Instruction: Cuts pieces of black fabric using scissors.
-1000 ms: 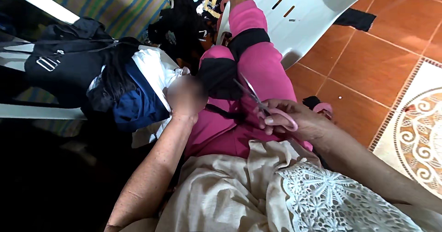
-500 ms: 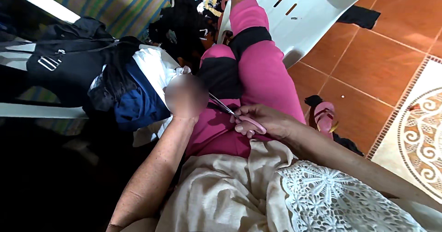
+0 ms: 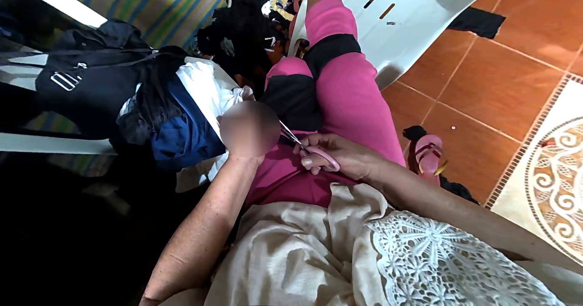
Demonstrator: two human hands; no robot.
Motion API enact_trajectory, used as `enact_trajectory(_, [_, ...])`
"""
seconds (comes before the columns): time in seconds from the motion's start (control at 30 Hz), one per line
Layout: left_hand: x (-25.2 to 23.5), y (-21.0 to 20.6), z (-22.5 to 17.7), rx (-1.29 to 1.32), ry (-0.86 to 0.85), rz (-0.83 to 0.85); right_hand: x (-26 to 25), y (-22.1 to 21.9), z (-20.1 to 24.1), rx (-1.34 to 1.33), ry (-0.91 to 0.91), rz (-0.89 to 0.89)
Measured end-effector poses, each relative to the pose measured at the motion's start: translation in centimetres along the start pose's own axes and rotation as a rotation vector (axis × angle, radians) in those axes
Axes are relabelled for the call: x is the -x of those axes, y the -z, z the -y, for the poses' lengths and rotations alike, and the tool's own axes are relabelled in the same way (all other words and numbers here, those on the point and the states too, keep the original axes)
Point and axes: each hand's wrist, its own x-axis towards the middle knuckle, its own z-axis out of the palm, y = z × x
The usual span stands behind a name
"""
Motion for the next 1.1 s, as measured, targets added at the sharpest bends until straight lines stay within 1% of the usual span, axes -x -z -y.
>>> enact_trajectory(0.17, [0.0,-0.1,0.4,-0.007,-0.017,-0.001,-1.0,-0.9,0.9,0.063,-0.018,-0.066])
enact_trajectory(0.4, [-0.2,0.0,0.6,-0.002,-0.037,-0.013,-2.3,-1.5,0.8,0.081,0.019,-0.122])
enact_trajectory(0.63, [-0.2,-0.1,0.6,0.013,-0.042,-0.027,-2.2,-1.6,0.2,0.102,0.071,-0.144])
enact_trajectory(0.87, [-0.3,0.1,0.7,0.011,-0.053,-0.031,-2.3,-2.0,0.5,0.063,0.039,-0.147])
enact_trajectory(1.1, [0.1,0.1,0.7,-0.037,-0.087,-0.023,-3.0,-2.3,1.7,0.07,0.01,-0.159])
